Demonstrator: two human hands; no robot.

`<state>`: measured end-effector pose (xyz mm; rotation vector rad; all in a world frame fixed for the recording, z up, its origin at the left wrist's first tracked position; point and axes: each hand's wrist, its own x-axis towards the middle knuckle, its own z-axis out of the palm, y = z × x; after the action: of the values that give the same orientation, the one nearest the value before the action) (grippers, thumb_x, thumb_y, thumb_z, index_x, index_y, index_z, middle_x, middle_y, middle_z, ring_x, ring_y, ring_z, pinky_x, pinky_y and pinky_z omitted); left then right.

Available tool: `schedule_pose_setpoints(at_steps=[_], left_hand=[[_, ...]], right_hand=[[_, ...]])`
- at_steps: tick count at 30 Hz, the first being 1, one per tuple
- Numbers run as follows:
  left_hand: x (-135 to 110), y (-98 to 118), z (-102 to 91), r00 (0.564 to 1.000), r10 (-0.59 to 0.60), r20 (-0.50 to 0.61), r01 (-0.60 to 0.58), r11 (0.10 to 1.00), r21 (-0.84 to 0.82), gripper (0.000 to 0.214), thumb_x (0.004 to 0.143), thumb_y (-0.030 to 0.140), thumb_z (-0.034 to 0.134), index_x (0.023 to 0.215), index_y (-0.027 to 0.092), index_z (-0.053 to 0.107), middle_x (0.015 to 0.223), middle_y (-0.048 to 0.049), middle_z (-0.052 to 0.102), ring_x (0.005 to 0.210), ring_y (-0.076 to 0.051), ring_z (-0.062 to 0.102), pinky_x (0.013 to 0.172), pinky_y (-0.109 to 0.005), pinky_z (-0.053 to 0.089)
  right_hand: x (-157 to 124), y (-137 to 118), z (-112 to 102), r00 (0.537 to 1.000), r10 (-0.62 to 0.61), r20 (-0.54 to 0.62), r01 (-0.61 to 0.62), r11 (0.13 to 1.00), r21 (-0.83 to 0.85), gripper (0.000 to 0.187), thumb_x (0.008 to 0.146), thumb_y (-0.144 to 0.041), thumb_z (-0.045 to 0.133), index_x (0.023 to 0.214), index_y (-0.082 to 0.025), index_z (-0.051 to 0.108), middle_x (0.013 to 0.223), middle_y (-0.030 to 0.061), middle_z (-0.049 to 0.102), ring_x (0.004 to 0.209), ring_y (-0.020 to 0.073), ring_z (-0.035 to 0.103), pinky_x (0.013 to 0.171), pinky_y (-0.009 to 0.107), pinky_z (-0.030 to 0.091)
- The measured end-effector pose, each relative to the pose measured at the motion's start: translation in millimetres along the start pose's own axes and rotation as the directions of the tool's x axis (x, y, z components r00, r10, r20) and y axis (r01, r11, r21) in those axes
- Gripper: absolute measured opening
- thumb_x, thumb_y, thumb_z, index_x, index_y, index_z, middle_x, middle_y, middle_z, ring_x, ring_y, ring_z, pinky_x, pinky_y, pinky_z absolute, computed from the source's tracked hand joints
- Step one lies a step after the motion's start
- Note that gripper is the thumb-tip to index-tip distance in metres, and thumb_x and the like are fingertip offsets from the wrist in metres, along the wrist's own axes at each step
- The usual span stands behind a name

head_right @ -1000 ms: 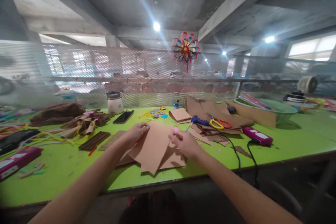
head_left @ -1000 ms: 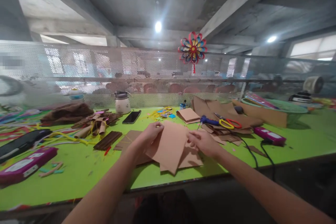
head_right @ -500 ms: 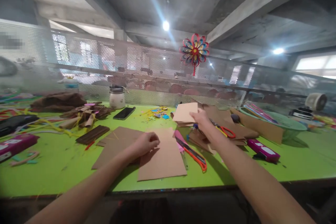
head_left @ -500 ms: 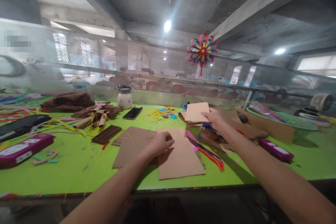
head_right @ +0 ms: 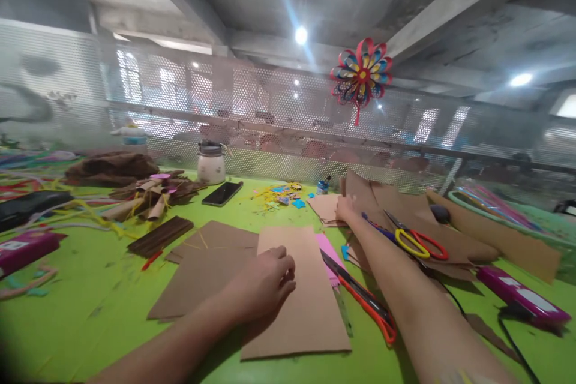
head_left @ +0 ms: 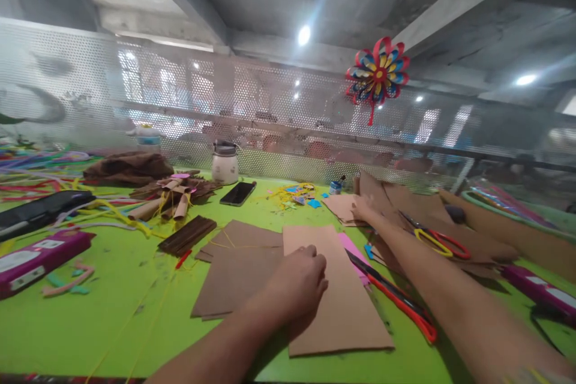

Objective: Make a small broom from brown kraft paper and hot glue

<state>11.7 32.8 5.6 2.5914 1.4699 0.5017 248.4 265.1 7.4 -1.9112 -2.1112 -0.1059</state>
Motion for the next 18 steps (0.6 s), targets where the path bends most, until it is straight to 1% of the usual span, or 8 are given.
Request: schedule_pose_setpoints(at_steps=[1,4,8,14,16,18], left_hand=[[0.1,0.6,-0.1,1.000,0.000,0.001,0.000,1.000,0.008,0.015,0.082,0.028,0.050,0.084,0.019,0.062,0.091,-0.0089,0.059,0.079,-0.021,0.056,0.068,-0.032,0.043],[0.3,2.2,-0.7,1.000,0.004,0.000,-0.004,1.000,0.020,0.016,0.083,0.029,0.050,0.085,0.019,0.061,0.092,-0.0092,0.059,0.080,-0.022,0.056,0.068,-0.033,0.043],[-0.1,3.7,-3.1,1.000,-0.010,0.009,0.010,1.000,0.018,0.015,0.083,0.029,0.051,0.085,0.019,0.062,0.092,-0.0088,0.059,0.082,-0.022,0.056,0.070,-0.033,0.043],[-0.3,2.9,-3.7,1.000,-0.024,-0.017,0.025,1.000,0.014,0.015,0.082,0.029,0.051,0.084,0.018,0.063,0.090,-0.0084,0.060,0.081,-0.022,0.057,0.069,-0.033,0.043],[-0.7,2.4,-3.3,0.999,-0.029,-0.027,0.029,1.000,0.003,0.015,0.082,0.028,0.051,0.084,0.019,0.063,0.090,-0.0081,0.060,0.081,-0.022,0.057,0.069,-0.032,0.043],[-1.0,2.2,-2.9,0.999,-0.026,-0.034,0.026,1.000,0.000,0.015,0.081,0.028,0.052,0.083,0.019,0.063,0.090,-0.0081,0.060,0.081,-0.022,0.057,0.068,-0.032,0.042]], right_hand=[[-0.4,1.2,3.5,0.999,-0.013,0.035,0.014,0.999,-0.036,0.033,0.091,-0.032,0.056,0.119,-0.016,0.055,0.120,0.0090,0.057,0.101,0.0214,0.059,0.084,0.042,0.051],[-1.5,2.0,9.3,0.993,-0.040,0.112,0.047,0.997,-0.054,0.030,0.092,-0.032,0.055,0.117,-0.017,0.057,0.120,0.0089,0.057,0.100,0.0208,0.059,0.085,0.041,0.051],[-4.8,-4.5,6.9,0.984,-0.074,0.160,0.081,0.996,-0.043,0.031,0.091,-0.033,0.055,0.117,-0.017,0.056,0.119,0.0083,0.058,0.100,0.0213,0.060,0.084,0.041,0.051],[-20.1,-14.9,-5.2,0.982,-0.138,0.128,0.134,0.990,0.040,0.030,0.091,-0.033,0.055,0.117,-0.017,0.057,0.119,0.0083,0.058,0.100,0.0209,0.060,0.084,0.041,0.051],[-25.7,-16.1,-11.1,0.981,-0.174,0.088,0.168,0.983,0.081,0.030,0.092,-0.032,0.055,0.117,-0.017,0.057,0.119,0.0091,0.058,0.099,0.0205,0.060,0.084,0.040,0.052],[-30.1,-16.9,-16.6,0.970,-0.240,0.027,0.234,0.963,0.131,0.030,0.092,-0.033,0.055,0.117,-0.017,0.057,0.120,0.0091,0.057,0.100,0.0206,0.060,0.084,0.040,0.051]])
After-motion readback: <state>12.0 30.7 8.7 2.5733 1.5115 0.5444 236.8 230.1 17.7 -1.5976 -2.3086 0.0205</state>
